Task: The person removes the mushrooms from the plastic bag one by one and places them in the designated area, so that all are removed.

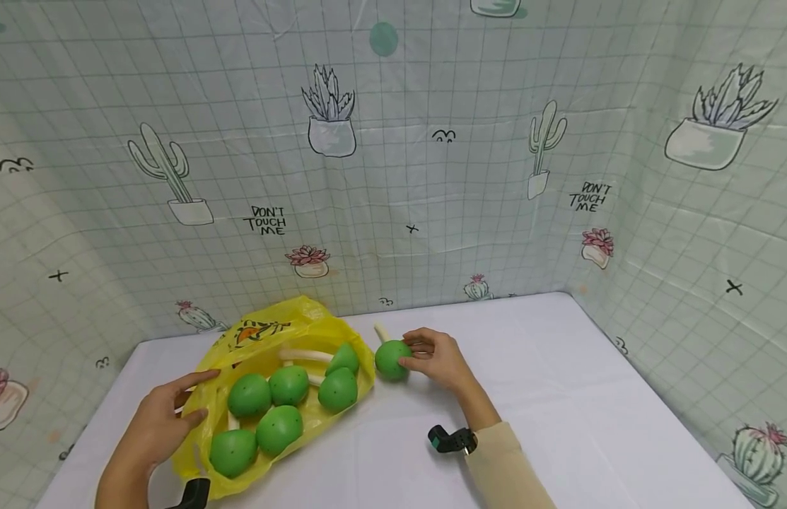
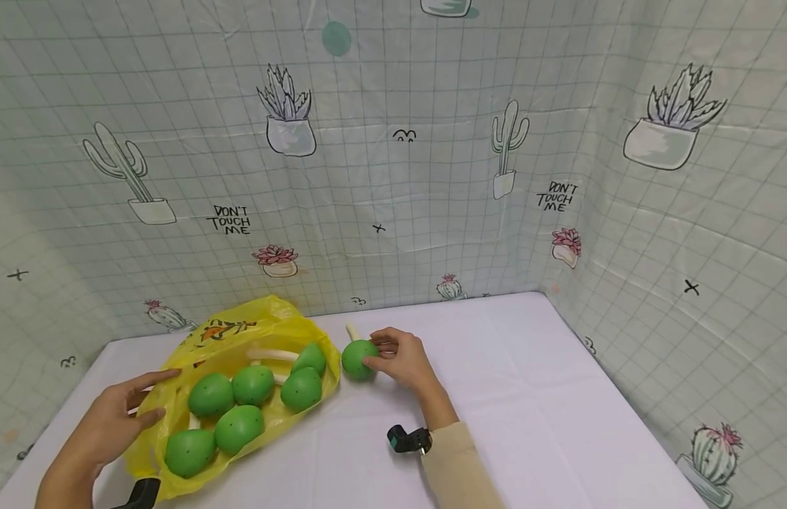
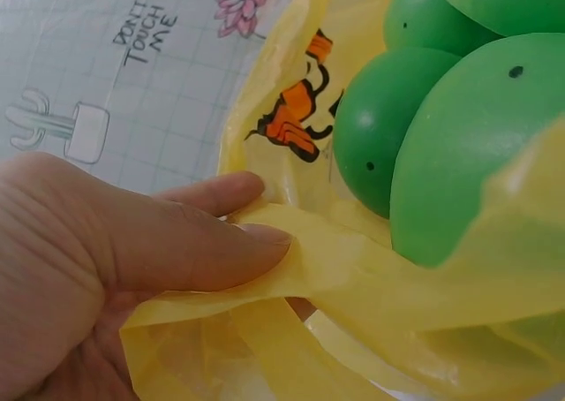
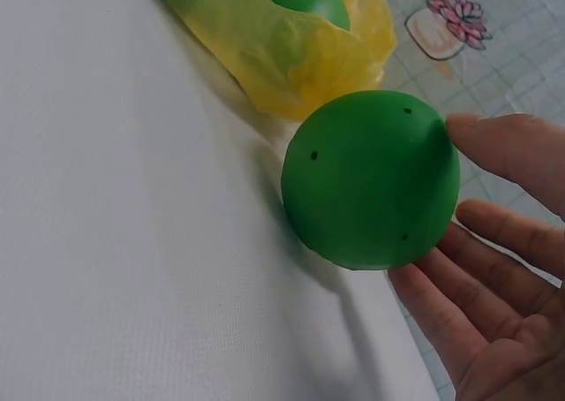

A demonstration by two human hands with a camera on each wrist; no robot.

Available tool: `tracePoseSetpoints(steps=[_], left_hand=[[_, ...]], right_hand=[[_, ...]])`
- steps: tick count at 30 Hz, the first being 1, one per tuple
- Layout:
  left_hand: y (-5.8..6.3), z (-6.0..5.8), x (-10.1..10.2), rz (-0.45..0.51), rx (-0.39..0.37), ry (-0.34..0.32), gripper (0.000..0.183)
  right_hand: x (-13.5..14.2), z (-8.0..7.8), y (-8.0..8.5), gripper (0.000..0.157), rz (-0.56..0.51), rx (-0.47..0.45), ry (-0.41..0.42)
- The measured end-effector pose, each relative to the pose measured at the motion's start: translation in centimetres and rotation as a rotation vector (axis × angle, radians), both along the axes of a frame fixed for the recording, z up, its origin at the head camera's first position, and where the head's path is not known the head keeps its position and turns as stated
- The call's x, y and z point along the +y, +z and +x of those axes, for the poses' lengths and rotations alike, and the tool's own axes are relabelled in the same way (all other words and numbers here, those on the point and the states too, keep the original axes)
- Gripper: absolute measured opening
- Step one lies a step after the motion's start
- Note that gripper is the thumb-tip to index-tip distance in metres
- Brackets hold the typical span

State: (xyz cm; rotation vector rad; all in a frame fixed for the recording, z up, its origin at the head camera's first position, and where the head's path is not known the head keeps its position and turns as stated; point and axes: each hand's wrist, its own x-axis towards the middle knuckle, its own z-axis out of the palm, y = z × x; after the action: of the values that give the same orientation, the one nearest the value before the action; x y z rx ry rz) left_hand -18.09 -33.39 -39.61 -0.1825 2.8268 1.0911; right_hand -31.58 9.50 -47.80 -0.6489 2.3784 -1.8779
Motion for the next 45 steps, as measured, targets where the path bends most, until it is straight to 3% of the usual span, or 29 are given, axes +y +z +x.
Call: tracePoseSetpoints(steps=[11,16,27,39,45], left_hand=[[-0.1,0.1,-0.6,0.022,0.016,-0.019,0.065],[0.1,0.0,-0.6,0.025,0.012,-0.019,0.064],[0.2,0.0,-0.5,0.058,0.029,-0.017,0.063],[0.0,-0.2,-0.4,0.064,0.058,-0.040,0.062],[0.0,-0.1,-0.6,0.046,0.067,-0.036,0.061]], right_hand=[[-0.5,0.3,0.0,0.048,-0.060,-0.004,-0.059],[-0.7,0.2,0.3,0.047,-0.088,-0.001,-0.049],[-1.6,0.9,2.0,0.047,-0.122,0.072,-0.043],[-4.3,3.0,4.0,0.045,-0.151,0.134,0.058],[-5.7,3.6,4.2,0.045,-0.101,0.165,0.055]])
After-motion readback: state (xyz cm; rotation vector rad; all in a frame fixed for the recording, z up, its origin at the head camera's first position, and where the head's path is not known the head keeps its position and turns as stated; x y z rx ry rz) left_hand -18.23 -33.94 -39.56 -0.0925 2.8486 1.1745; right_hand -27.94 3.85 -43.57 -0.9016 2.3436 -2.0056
